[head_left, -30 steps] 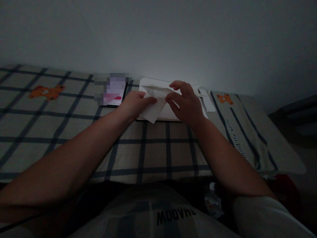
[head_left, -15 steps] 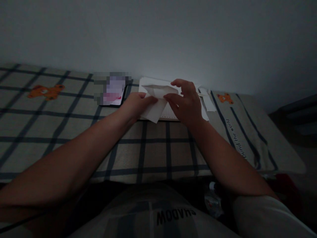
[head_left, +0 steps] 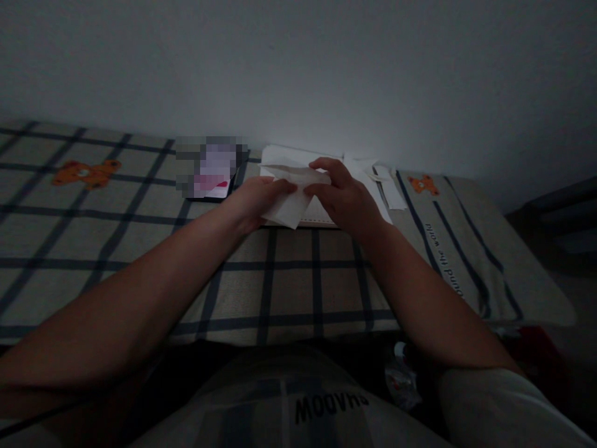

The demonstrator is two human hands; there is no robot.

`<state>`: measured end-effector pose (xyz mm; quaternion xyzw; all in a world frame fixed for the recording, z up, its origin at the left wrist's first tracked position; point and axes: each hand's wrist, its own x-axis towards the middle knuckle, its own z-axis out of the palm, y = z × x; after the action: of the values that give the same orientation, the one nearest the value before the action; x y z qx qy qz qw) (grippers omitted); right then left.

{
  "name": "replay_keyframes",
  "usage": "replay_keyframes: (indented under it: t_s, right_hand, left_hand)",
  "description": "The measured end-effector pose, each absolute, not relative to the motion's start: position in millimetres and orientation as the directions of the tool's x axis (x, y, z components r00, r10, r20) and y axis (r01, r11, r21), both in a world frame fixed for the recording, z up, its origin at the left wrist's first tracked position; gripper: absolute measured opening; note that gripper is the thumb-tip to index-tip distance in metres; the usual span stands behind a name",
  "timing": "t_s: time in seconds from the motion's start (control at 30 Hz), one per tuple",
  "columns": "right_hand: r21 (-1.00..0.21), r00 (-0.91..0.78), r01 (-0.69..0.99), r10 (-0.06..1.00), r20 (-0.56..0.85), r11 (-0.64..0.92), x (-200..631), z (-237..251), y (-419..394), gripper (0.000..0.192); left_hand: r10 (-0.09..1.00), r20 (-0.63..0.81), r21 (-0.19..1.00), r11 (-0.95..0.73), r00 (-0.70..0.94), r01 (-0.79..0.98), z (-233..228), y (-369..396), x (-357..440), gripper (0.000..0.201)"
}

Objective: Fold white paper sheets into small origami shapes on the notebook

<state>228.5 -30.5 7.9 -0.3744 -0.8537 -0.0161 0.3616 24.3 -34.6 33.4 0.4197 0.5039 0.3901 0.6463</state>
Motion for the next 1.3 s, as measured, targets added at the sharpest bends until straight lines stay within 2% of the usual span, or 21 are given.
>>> replay_keyframes:
  t_s: [0.17,0.53,0.7,0.83,1.17,1.3]
  right_hand:
    - [-0.184,-0.532,0.595,0.555,0.639,0.782,232,5,-26,0.019]
    - [-0.17,-0.551,0.594,0.552,0.626,0.786,237,7,-24,0.028]
    - [-0.206,-0.564,0.584,0.575,0.593,0.785,238,8,-24,0.029]
    - [-0.18,-0.561,0.568,0.538,0.629,0.803,238,7,-23,0.029]
    - [-0.211,-0.574,0.506,0.509,0.642,0.836,241,6,-21,0.03]
    - [-0.21,-0.567,0.506,0.506,0.65,0.837,242,6,-20,0.031]
  left_hand:
    - [0.926,-0.322,0.937,0.341,0.197,-0.073,35,-34,24,0.012]
    - [0.93,-0.298,0.949,0.313,0.212,-0.037,31,-29,19,0.007]
    - [0.92,-0.328,0.941,0.339,0.215,-0.017,34,-30,19,0.006]
    - [0.921,-0.344,0.937,0.35,0.182,-0.002,37,-31,20,0.003]
    - [0.924,-0.308,0.944,0.326,0.226,-0.047,35,-30,20,0.012]
    - [0.915,-0.329,0.935,0.35,0.236,-0.055,34,-29,18,0.011]
